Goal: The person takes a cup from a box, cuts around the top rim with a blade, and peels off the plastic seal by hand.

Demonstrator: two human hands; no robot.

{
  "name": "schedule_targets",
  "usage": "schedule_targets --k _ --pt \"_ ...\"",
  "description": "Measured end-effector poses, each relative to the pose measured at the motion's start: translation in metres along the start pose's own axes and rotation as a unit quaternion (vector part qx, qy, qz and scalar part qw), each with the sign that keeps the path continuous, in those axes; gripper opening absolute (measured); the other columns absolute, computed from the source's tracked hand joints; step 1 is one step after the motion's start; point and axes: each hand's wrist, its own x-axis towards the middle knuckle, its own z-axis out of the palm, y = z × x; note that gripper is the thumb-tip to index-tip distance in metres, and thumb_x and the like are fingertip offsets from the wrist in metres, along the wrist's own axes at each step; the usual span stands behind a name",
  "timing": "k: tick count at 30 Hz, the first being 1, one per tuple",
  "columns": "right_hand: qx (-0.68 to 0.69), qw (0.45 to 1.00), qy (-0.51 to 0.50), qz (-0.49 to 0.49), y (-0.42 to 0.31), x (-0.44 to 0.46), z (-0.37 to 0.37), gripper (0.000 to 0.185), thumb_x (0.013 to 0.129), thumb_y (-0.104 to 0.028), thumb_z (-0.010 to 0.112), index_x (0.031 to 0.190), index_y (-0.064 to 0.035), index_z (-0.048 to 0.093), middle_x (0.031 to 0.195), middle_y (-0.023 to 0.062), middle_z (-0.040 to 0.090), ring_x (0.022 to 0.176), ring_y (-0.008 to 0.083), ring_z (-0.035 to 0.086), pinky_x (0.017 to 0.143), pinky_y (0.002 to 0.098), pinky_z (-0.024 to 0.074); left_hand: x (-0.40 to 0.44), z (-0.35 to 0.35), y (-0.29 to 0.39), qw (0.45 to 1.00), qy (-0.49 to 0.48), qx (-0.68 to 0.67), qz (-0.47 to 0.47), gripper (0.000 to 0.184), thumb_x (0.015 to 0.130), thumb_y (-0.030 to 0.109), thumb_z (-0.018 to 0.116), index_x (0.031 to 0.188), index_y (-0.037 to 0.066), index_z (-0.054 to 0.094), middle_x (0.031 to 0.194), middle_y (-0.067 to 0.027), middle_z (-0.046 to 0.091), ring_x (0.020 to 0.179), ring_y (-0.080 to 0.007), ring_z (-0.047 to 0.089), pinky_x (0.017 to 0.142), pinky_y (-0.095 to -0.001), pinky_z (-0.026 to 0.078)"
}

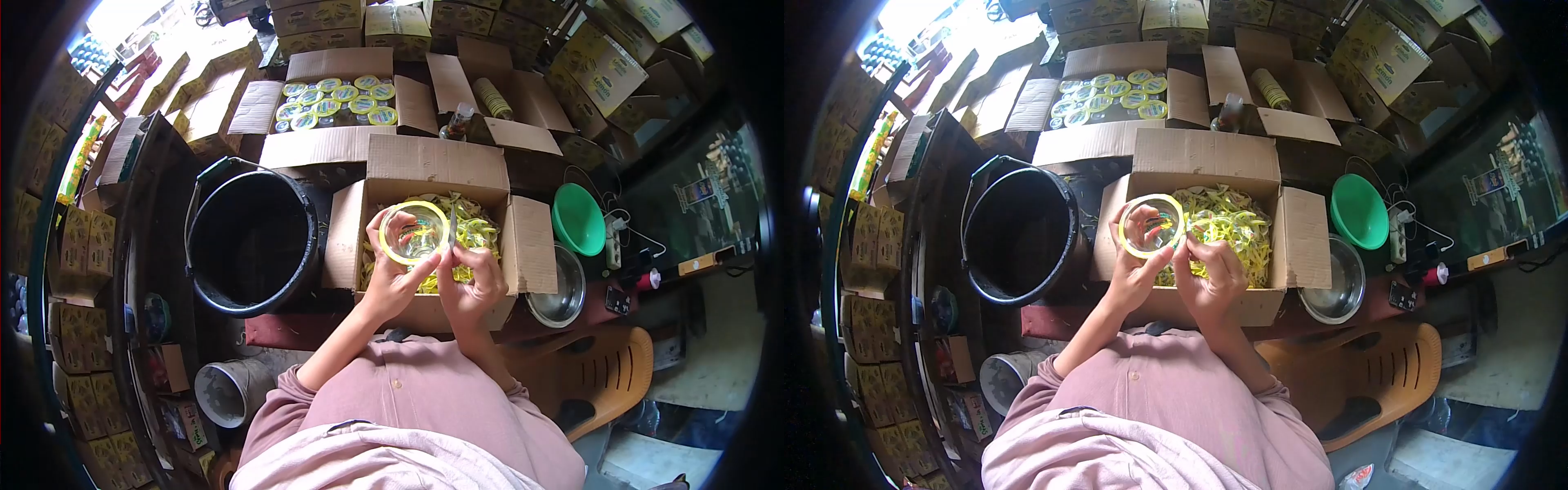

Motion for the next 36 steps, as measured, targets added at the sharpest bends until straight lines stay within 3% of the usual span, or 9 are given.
schedule_targets --k 5,12,27,36 --pt "-0.025 0.999 0.006 -0.046 0.001 0.005 0.003 0.017 0.065 0.004 0.067 0.079 -0.0024 0.061 0.068 0.0075 0.059 0.058 0.0189 0.059 0.052 0.0276 0.0472 0.001 0.0 -0.001 1.0 0.011 -0.02 -0.009 0.073 0.075 0.012 0.069 0.127 0.004 0.018 0.117 -0.0104 0.029 0.114 -0.0201 0.036 0.097 -0.0368 0.032" --pt "0.086 0.993 0.012 0.075 0.012 0.003 0.003 0.016 0.066 0.005 0.067 0.078 -0.0022 0.06 0.067 0.007 0.059 0.054 0.0146 0.057 0.052 0.0251 0.0458 0.001 0.0 0.005 1.0 -0.006 -0.014 -0.004 0.08 0.073 0.011 0.07 0.128 0.003 0.013 0.114 -0.012 0.035 0.114 -0.0214 0.038 0.097 -0.0365 0.033" --pt "0.011 1.0 0.019 0.003 0.009 0.0 0.0 0.018 0.065 0.006 0.067 0.078 -0.0014 0.057 0.066 0.0064 0.057 0.055 0.0136 0.057 0.05 0.0236 0.0436 0.001 0.001 0.002 0.999 -0.021 -0.013 -0.023 0.08 0.074 0.015 0.07 0.128 0.006 0.012 0.115 -0.0127 0.036 0.114 -0.0216 0.038 0.096 -0.0373 0.031" --pt "0.027 0.999 0.013 0.034 0.014 -0.005 -0.003 0.017 0.065 0.006 0.066 0.077 -0.0015 0.057 0.066 0.0063 0.057 0.054 0.0133 0.056 0.051 0.0234 0.0438 0.003 0.001 0.005 0.999 -0.027 -0.031 -0.021 0.078 0.074 0.013 0.069 0.128 0.006 0.014 0.116 -0.0111 0.034 0.114 -0.0203 0.038 0.097 -0.0373 0.032"
